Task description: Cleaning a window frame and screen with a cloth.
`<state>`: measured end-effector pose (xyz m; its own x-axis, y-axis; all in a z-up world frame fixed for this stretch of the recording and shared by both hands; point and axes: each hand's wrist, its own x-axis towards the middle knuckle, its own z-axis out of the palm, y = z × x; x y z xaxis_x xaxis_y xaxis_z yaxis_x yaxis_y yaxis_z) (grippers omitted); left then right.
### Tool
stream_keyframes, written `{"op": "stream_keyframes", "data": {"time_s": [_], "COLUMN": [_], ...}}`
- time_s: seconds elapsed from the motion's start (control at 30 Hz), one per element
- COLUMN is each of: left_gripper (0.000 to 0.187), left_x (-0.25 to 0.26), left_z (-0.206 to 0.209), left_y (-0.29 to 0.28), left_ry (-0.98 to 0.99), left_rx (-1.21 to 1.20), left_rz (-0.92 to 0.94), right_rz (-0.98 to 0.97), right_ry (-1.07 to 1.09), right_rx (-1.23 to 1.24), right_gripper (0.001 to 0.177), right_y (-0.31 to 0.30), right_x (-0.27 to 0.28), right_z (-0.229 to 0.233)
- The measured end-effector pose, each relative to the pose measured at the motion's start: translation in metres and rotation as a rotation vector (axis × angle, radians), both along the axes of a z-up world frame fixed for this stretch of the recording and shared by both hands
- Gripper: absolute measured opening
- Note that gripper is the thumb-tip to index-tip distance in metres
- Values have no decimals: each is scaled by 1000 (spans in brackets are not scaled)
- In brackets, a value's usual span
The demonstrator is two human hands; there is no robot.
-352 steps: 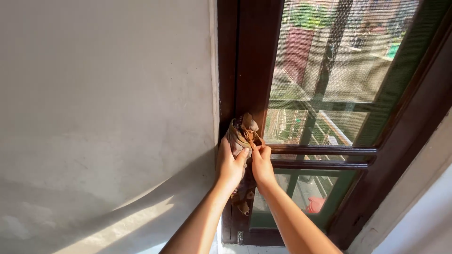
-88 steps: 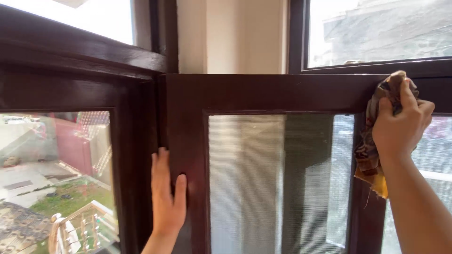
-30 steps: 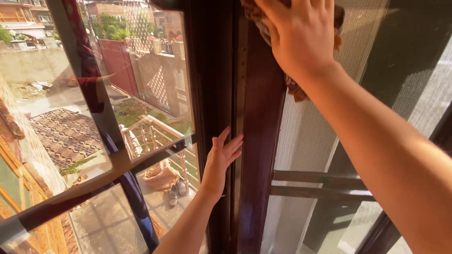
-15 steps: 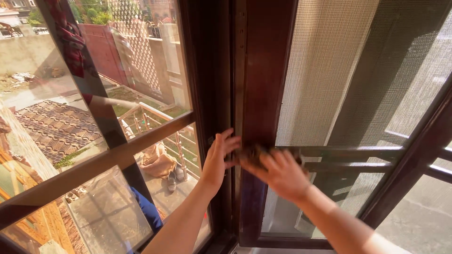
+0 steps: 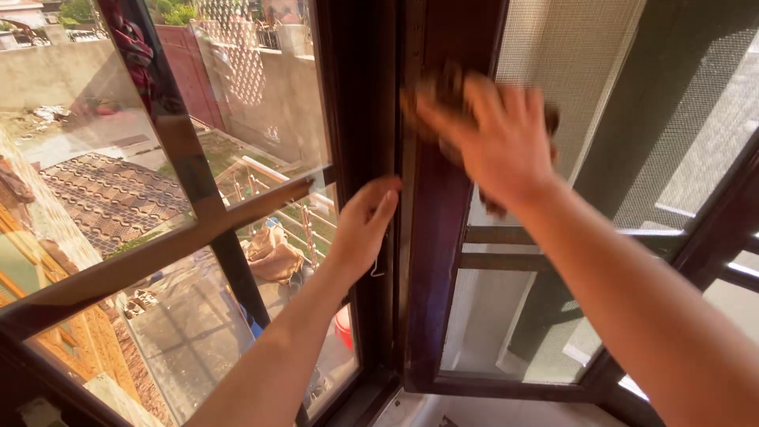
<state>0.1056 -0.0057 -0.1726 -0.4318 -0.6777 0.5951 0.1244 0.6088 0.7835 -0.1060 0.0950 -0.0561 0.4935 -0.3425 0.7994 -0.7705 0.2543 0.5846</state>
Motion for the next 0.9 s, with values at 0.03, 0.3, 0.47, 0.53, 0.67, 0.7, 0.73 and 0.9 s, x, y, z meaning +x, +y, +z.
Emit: {"op": "stream_keyframes", "data": {"time_s": [0.03, 0.3, 0.47, 0.53, 0.67, 0.7, 0.73, 0.9], "left_gripper": [47, 39, 44, 47, 55, 58, 58, 70], "left_x": [0, 7, 1, -2, -8, -9, -9, -7], "left_z": [17, 103, 104, 97, 70, 61, 52, 15], "left_y": [7, 38, 47, 51, 46, 43, 42, 37], "left_ry": [-1, 100, -164, -263, -444, -488, -491, -675], "left_rx": [5, -775, -968, -1011, -1040, -1039, -1033, -1174], "left_rz": [-2, 327, 325, 307, 285, 292, 289, 433], "right_rz": [-2, 184, 275, 288, 259, 249, 248, 238], "right_ry": [-1, -93, -108, -120, -162, -146, -150, -168], "right_rx": [5, -196, -62, -14, 52, 66, 72, 147], "right_gripper": [67, 52, 29, 23, 19, 15, 15, 19], "right_y": [-1, -12, 1, 4, 9, 12, 12, 18], "right_x": [-1, 8, 16, 17, 21, 23, 23, 33], "right_z": [12, 3, -37, -56, -92, -102, -114, -166]}}
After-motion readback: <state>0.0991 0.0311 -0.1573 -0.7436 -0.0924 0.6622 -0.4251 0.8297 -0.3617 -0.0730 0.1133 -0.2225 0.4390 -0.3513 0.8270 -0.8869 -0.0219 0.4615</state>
